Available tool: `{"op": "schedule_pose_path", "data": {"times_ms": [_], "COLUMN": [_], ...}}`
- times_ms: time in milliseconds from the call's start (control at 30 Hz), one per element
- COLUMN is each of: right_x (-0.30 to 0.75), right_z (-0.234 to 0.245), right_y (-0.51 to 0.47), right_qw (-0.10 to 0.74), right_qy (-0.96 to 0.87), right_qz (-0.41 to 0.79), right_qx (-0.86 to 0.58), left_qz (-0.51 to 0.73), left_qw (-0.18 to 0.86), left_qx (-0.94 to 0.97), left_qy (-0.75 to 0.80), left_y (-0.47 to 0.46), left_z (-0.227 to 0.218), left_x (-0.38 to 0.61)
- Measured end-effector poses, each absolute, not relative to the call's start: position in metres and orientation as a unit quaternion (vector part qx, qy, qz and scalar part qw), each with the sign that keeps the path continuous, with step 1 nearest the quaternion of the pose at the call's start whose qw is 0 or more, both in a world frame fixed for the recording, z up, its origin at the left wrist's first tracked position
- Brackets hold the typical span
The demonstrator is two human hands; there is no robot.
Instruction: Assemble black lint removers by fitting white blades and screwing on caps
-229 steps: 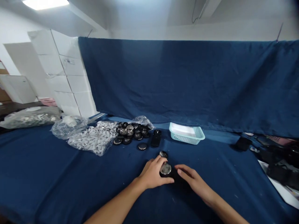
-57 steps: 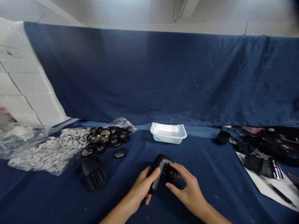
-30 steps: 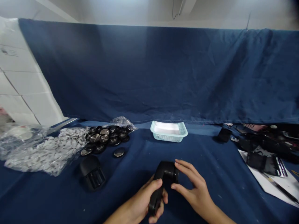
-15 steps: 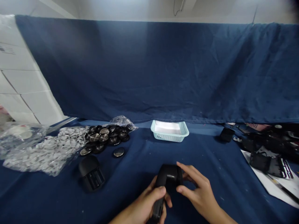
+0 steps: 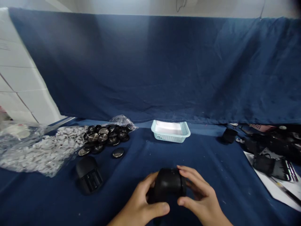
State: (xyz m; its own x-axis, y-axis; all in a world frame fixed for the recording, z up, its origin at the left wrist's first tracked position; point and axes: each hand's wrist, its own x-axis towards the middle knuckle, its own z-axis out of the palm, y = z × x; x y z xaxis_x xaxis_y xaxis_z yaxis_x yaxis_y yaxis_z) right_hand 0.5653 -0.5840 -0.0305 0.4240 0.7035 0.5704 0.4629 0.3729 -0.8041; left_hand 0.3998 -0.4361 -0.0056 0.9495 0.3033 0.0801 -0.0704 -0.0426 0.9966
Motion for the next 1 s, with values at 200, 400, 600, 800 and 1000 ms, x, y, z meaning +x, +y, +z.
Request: {"op": "schedule_pose_path", "data": {"times_ms": [200, 400, 600, 800, 1000], "right_x": [0.571, 0.565, 0.565, 0.567, 0.574], "right_z": [-0.032, -0.030, -0.027, -0.023, -0.016], "right_y": [-0.588, -0.589, -0.593, -0.596, -0.599], "right_qw": [0.586, 0.632, 0.632, 0.631, 0.585], "right_qy": [-0.565, -0.497, -0.506, -0.491, -0.573], "right_qz": [0.035, 0.146, 0.189, 0.235, 0.125], "right_qx": [-0.580, -0.576, -0.557, -0.553, -0.560], "left_qz": [0.064, 0.179, 0.210, 0.217, 0.106], "left_qw": [0.751, 0.637, 0.604, 0.601, 0.722], "left_qx": [0.653, 0.746, 0.764, 0.759, 0.679], "left_qy": [0.075, 0.082, 0.086, 0.126, 0.087], "left_y": [-0.439, -0.445, -0.448, -0.448, -0.451], "left_z": [0.000, -0.001, -0.004, -0.003, 0.005], "left_x": [0.403, 0.403, 0.401, 0.401, 0.401]}}
